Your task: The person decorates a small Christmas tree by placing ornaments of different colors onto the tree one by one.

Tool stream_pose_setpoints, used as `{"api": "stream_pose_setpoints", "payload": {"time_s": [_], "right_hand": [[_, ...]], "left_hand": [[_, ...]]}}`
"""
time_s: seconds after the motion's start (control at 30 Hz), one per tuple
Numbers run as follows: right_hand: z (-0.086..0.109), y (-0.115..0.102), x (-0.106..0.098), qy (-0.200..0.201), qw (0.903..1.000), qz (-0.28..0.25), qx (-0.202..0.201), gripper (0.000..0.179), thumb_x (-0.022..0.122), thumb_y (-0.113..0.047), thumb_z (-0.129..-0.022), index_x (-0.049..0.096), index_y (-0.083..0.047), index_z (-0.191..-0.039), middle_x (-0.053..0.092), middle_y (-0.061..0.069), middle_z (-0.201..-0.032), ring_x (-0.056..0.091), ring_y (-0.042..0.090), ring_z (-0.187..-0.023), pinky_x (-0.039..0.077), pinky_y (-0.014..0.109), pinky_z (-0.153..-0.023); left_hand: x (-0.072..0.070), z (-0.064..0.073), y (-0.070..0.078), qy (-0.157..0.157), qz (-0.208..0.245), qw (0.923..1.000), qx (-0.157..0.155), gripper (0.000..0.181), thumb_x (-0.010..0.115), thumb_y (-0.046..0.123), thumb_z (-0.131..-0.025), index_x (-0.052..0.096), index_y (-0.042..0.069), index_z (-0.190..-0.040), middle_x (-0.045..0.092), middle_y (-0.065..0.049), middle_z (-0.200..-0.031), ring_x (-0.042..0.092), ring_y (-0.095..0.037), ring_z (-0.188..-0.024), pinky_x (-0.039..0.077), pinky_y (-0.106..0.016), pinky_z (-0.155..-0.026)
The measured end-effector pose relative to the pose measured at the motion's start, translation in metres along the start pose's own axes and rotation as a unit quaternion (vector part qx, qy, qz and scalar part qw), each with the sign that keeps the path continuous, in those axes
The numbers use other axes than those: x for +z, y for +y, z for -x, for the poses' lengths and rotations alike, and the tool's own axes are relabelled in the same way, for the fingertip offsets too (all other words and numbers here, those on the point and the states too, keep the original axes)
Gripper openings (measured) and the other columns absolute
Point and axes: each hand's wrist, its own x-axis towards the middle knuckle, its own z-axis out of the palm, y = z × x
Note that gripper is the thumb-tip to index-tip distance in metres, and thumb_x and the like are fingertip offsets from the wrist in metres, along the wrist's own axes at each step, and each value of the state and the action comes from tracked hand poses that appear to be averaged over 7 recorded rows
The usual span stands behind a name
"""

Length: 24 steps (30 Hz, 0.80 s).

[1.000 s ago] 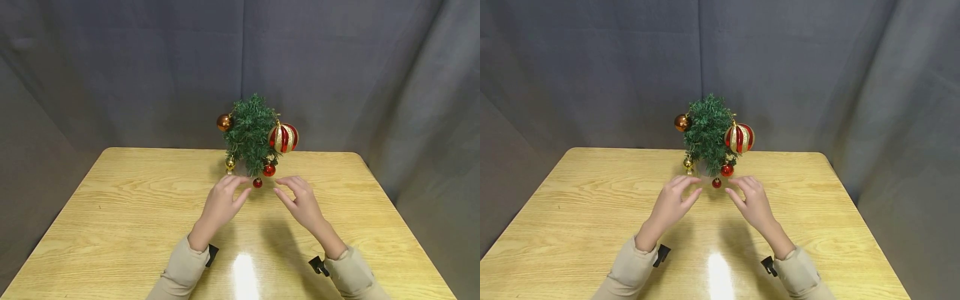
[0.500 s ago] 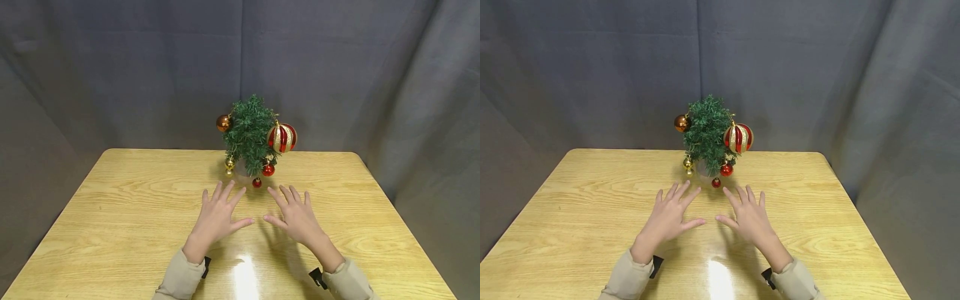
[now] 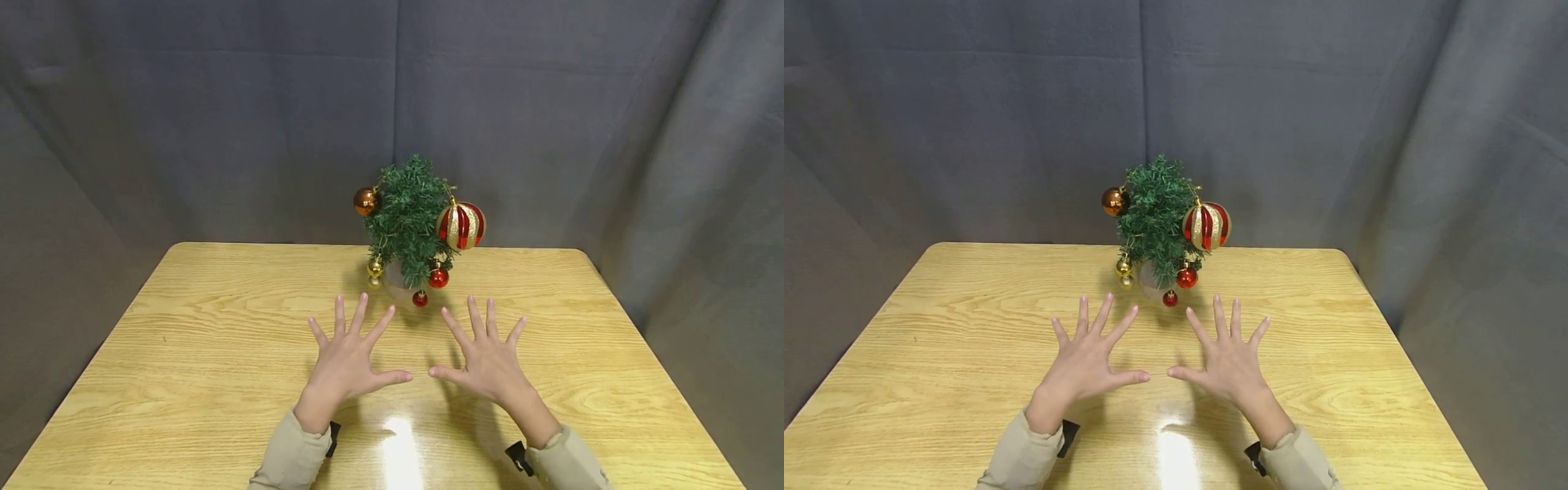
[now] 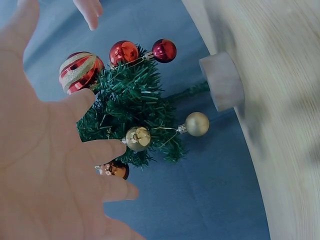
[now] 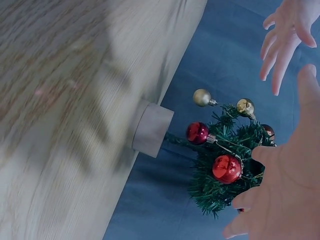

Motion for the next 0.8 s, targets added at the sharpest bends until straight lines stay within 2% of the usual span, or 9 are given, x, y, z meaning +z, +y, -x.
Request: {"api": "stream_pose_setpoints", "payload": {"time_s": [0.23, 0.47, 0.6, 0.7, 0.8], "right_hand": [[0.031, 0.01, -0.005, -0.002, 0.9977, 0.015, 0.067, 0.086, 0.05, -0.07, -0.076, 0.03, -0.022, -0.145, 0.01, 0.023, -0.15, 0.004, 0.05, -0.133, -0.009, 0.077, -0.088], [0.063, 0.018, -0.014, -0.008, 0.9919, 0.027, 0.124, 0.085, 0.049, -0.069, -0.078, 0.03, -0.021, -0.145, 0.012, 0.023, -0.149, 0.007, 0.05, -0.133, -0.009, 0.076, -0.088], [0.085, 0.022, -0.024, -0.013, 0.9871, 0.023, 0.158, 0.084, 0.05, -0.067, -0.079, 0.029, -0.021, -0.145, 0.01, 0.023, -0.15, 0.004, 0.048, -0.134, -0.01, 0.076, -0.089], [0.138, 0.014, -0.041, -0.001, 0.9687, 0.029, 0.247, 0.083, 0.051, -0.065, -0.08, 0.027, -0.021, -0.146, 0.009, 0.023, -0.15, 0.002, 0.045, -0.135, -0.008, 0.076, -0.09], [0.191, -0.012, -0.055, 0.025, 0.9448, 0.014, 0.326, 0.081, 0.053, -0.061, -0.082, 0.024, -0.022, -0.147, 0.006, 0.021, -0.151, 0.003, 0.043, -0.136, -0.009, 0.075, -0.09]], "left_hand": [[0.006, -0.011, 0.016, -0.019, 0.021, 0.9976, 0.063, 0.094, 0.052, 0.077, -0.068, 0.024, 0.032, -0.146, 0.006, -0.014, -0.152, -0.008, -0.048, -0.132, -0.001, -0.076, -0.091], [0.011, -0.024, 0.037, -0.035, 0.03, 0.9921, 0.116, 0.095, 0.049, 0.079, -0.069, 0.021, 0.031, -0.146, 0.006, -0.016, -0.152, -0.006, -0.048, -0.133, 0.002, -0.076, -0.092], [0.007, -0.036, 0.048, -0.036, 0.066, 0.987, 0.143, 0.091, 0.045, 0.076, -0.075, 0.017, 0.029, -0.147, 0.006, -0.017, -0.151, -0.004, -0.047, -0.133, 0.0, -0.075, -0.093], [-0.001, -0.053, 0.07, -0.045, 0.106, 0.9704, 0.212, 0.085, 0.042, 0.069, -0.083, 0.014, 0.023, -0.148, 0.007, -0.018, -0.151, -0.002, -0.044, -0.135, 0.0, -0.072, -0.096], [-0.018, -0.073, 0.083, -0.034, 0.14, 0.9507, 0.275, 0.08, 0.047, 0.054, -0.089, 0.016, 0.01, -0.148, 0.013, -0.023, -0.149, 0.006, -0.045, -0.135, 0.005, -0.07, -0.098]]}}
